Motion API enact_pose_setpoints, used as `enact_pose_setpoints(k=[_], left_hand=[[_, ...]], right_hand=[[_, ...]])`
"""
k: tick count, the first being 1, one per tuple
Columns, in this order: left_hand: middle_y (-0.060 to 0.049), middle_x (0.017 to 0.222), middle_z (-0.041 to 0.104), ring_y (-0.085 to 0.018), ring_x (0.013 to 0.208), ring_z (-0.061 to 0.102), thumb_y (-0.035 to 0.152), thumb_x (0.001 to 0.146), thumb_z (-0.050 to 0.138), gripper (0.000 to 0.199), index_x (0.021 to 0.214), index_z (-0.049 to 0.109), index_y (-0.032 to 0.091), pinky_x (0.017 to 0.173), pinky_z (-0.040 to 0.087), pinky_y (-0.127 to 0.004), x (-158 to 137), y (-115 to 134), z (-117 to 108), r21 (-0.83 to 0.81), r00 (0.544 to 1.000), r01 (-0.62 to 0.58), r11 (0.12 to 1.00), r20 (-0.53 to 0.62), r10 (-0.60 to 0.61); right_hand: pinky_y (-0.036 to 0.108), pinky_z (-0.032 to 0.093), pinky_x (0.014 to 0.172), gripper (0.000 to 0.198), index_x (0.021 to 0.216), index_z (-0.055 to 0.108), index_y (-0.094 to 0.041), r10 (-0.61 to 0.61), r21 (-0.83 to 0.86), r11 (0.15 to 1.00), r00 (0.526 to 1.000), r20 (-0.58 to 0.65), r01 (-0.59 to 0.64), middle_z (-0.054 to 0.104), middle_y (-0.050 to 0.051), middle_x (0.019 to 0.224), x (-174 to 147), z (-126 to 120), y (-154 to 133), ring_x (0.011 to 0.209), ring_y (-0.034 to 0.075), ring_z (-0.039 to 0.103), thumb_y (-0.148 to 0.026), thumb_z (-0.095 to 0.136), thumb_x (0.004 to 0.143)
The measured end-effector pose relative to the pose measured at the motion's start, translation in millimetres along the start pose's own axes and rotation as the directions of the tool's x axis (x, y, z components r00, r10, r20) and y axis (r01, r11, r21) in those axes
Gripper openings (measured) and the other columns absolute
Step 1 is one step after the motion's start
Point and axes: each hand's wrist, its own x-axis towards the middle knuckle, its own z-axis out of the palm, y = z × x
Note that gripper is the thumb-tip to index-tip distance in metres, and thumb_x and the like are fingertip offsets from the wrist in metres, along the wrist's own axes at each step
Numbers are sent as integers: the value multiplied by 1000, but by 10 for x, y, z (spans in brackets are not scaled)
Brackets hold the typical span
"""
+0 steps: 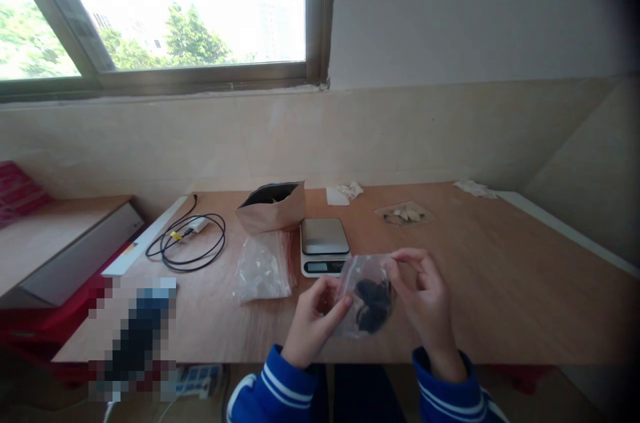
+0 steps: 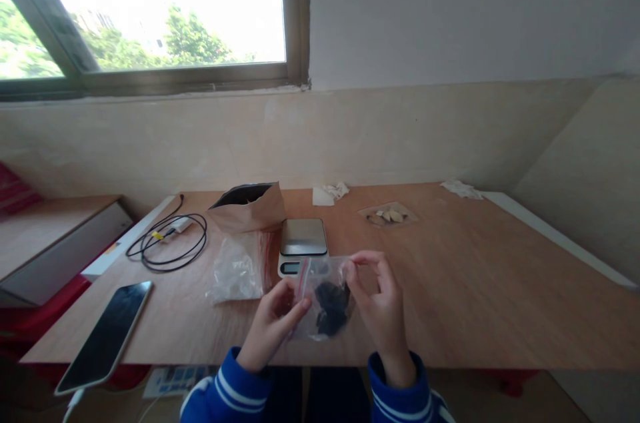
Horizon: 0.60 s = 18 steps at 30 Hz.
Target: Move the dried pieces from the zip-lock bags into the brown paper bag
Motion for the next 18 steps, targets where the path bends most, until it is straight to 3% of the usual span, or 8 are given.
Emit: enact_pose_setpoints(k=[2, 4, 6, 7, 10, 12, 16, 18], left_hand=[[-2, 76, 57, -11, 67, 52, 37, 80, 63, 21, 83, 55, 17, 62, 41, -22, -4, -13, 7, -78, 997, 13, 997, -69, -18], [1, 73, 53, -10, 63, 50, 37, 80, 63, 22, 83, 51, 18, 60, 40, -20, 5, -17, 20, -132, 989, 20, 991, -145, -39], [3, 70, 50, -8, 59, 47, 37, 80, 62, 22, 82, 49, 19, 57, 39, -19, 21, -2, 45, -161, 979, 23, 987, -195, -55], [3, 70, 49, -8, 59, 47, 38, 80, 62, 23, 82, 48, 20, 57, 40, -19, 28, 9, 62, -171, 976, 19, 985, -212, -56], [3, 70, 49, -10, 61, 49, 42, 82, 59, 25, 80, 48, 20, 60, 42, -20, 31, 24, 116, -178, 968, 1, 984, -249, -46], [2, 71, 51, -11, 65, 51, 45, 83, 55, 26, 80, 50, 20, 63, 44, -20, 16, -5, 141, -162, 960, 12, 987, -273, -57], [0, 73, 53, -11, 57, 52, 54, 86, 45, 34, 88, 51, 21, 48, 41, -21, -19, -115, 160, -168, 950, 133, 977, -260, -174], [2, 68, 51, -9, 48, 47, 55, 86, 44, 34, 89, 49, 21, 42, 36, -20, -21, -153, 164, -156, 961, 149, 976, -211, -180]], right_hand=[[34, 44, 80, 22, 94, 53, -21, -25, -38, 999, 993, -118, 21, 57, 6, 94, -45, 32, 40, 86, 20, 55, -37, 60, 81], [32, 44, 77, 22, 92, 51, -21, 25, -29, 999, 993, -117, -29, 55, 4, 89, -126, 61, 43, 81, 18, 53, -39, 59, 82], [28, 43, 69, 20, 84, 49, -22, 123, 12, 992, 989, 87, -125, 51, 0, 76, -234, 108, -3, 70, 16, 52, -42, 52, 87], [27, 42, 65, 22, 81, 48, -22, 160, 28, 985, 960, 230, -171, 51, -1, 71, -289, 143, -37, 67, 15, 51, -43, 48, 89], [25, 41, 61, 29, 79, 49, -22, 199, 37, 965, 815, 544, -261, 55, 0, 69, -415, 276, -128, 65, 15, 55, -47, 41, 92], [25, 40, 58, 30, 79, 48, -22, 216, 3, 963, 776, 592, -271, 56, 0, 67, -452, 354, -151, 63, 15, 55, -49, 41, 91], [25, 38, 51, 31, 75, 45, -23, 235, -62, 967, 771, 592, -247, 53, -2, 58, -459, 412, -128, 53, 15, 53, -50, 42, 90], [26, 42, 54, 29, 81, 49, -23, 242, -51, 963, 765, 597, -265, 59, 0, 63, -460, 408, -112, 57, 17, 58, -49, 40, 92]])
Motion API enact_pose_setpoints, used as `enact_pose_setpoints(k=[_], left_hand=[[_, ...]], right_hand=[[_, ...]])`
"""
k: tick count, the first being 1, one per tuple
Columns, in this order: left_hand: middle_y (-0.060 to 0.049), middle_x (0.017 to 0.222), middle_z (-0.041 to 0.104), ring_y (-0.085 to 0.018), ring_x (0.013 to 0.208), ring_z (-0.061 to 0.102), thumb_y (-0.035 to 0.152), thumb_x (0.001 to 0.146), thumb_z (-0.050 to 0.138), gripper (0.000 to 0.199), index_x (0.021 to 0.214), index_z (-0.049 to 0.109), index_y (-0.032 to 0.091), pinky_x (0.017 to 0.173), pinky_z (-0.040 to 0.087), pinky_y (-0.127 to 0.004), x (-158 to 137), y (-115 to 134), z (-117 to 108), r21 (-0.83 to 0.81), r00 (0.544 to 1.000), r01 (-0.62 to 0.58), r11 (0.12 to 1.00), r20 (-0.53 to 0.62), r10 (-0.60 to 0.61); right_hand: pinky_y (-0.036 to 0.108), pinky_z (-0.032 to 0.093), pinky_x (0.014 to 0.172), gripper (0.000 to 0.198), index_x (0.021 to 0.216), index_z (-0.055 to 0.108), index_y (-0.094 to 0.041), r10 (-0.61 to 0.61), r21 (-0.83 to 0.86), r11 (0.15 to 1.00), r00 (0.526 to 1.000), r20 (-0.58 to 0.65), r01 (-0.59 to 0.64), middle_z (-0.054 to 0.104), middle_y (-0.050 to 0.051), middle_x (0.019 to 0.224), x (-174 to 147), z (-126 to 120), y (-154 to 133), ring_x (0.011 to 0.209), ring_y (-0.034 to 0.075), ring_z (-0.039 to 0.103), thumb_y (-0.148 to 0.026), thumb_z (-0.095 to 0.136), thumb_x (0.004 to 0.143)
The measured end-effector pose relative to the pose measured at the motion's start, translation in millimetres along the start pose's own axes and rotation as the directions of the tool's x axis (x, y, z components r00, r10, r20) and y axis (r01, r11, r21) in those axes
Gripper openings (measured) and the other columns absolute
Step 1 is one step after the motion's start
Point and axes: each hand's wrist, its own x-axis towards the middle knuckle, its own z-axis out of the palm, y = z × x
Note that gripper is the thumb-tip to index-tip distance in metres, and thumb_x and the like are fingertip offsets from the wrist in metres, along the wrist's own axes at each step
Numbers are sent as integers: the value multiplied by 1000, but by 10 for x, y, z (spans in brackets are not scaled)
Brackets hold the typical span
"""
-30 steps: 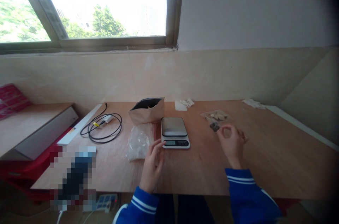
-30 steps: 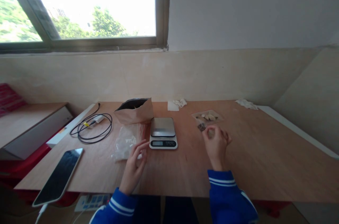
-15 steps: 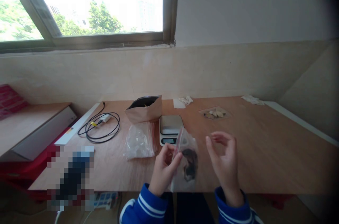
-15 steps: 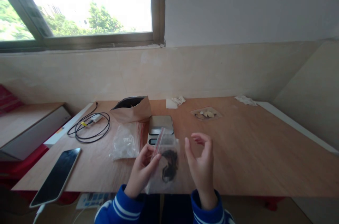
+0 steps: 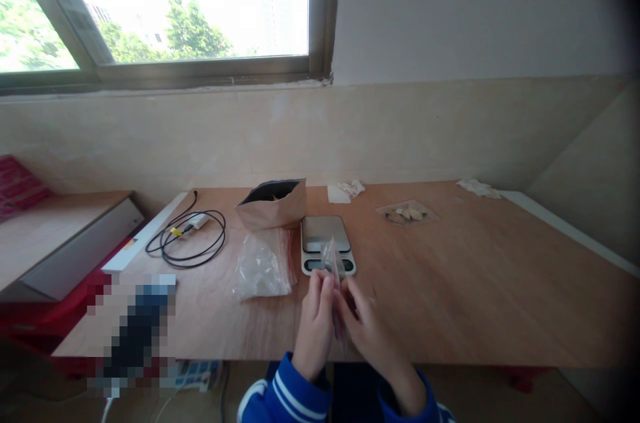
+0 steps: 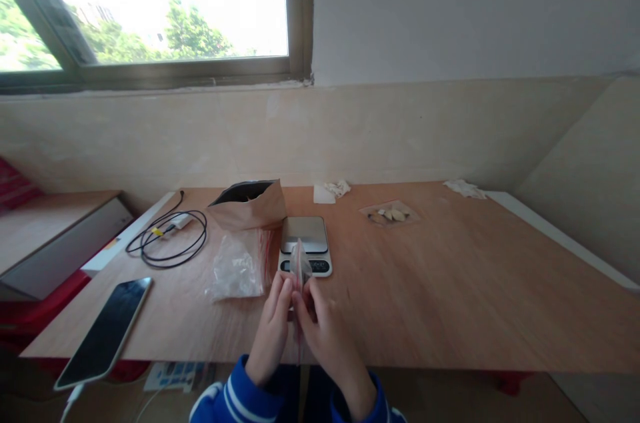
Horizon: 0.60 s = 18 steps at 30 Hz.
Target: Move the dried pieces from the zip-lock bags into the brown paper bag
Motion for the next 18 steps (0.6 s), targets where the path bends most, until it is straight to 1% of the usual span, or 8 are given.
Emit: enact_pose_setpoints(k=[2, 5, 8, 11, 12, 14, 16, 18], left_hand=[[5, 64, 49, -7, 42, 44, 52, 86, 47, 31, 88, 47, 21, 40, 34, -19, 9, -18, 4, 21, 999, -28, 999, 43, 27], [7, 59, 47, -7, 39, 42, 51, 86, 48, 30, 89, 45, 22, 38, 33, -18, 23, -22, 9, 38, 996, -40, 998, 80, 37], [7, 60, 48, -6, 40, 42, 49, 87, 46, 28, 87, 43, 21, 37, 32, -17, 30, -14, 3, 73, 995, -44, 996, 92, 37], [6, 60, 45, -6, 45, 42, 46, 89, 45, 28, 78, 42, 20, 42, 33, -17, 39, 5, -17, 150, 992, -98, 984, 95, 85], [6, 61, 44, -6, 48, 42, 44, 89, 45, 28, 76, 42, 19, 44, 33, -17, 42, 12, -27, 175, 989, -123, 977, 102, 106], [5, 62, 43, -6, 50, 42, 42, 90, 44, 29, 74, 41, 19, 47, 33, -18, 48, 23, -47, 210, 984, -152, 966, 126, 128], [6, 62, 42, -6, 49, 39, 41, 91, 42, 28, 74, 41, 19, 46, 31, -18, 49, 33, -61, 230, 982, -156, 961, 145, 124], [6, 61, 39, -5, 48, 35, 40, 92, 41, 28, 73, 39, 19, 45, 28, -18, 44, 44, -61, 254, 981, -165, 953, 144, 131]], right_hand=[[28, 47, 62, 31, 93, 54, -22, -1, 21, 1000, 1000, -18, 2, 67, 5, 77, -8, -1, 20, 70, 21, 64, -48, 38, 92], [31, 51, 74, 40, 110, 59, -21, -6, 31, 999, 998, -68, 8, 69, 10, 97, -23, 8, 59, 90, 24, 66, -48, 35, 93], [31, 53, 73, 46, 118, 60, -20, -19, 36, 999, 998, -67, 21, 70, 11, 99, -25, 15, 79, 94, 25, 66, -47, 31, 94], [31, 53, 75, 45, 120, 60, -20, -64, 30, 997, 997, -37, 65, 71, 11, 96, -12, 7, 72, 92, 25, 67, -44, 31, 95], [31, 53, 75, 44, 119, 60, -20, -75, 25, 997, 997, -29, 76, 71, 10, 94, -6, 3, 71, 89, 24, 67, -43, 32, 95], [29, 52, 70, 41, 114, 62, -19, -80, 22, 997, 997, -21, 80, 71, 8, 86, 8, -3, 79, 77, 22, 67, -41, 33, 94], [26, 50, 61, 40, 100, 66, -19, -71, 31, 997, 997, -27, 72, 68, 5, 72, 17, 2, 102, 63, 19, 64, -42, 33, 94], [24, 46, 56, 39, 82, 65, -18, -60, 41, 997, 995, -73, 63, 61, 2, 59, 20, 23, 127, 53, 16, 57, -42, 35, 92]])
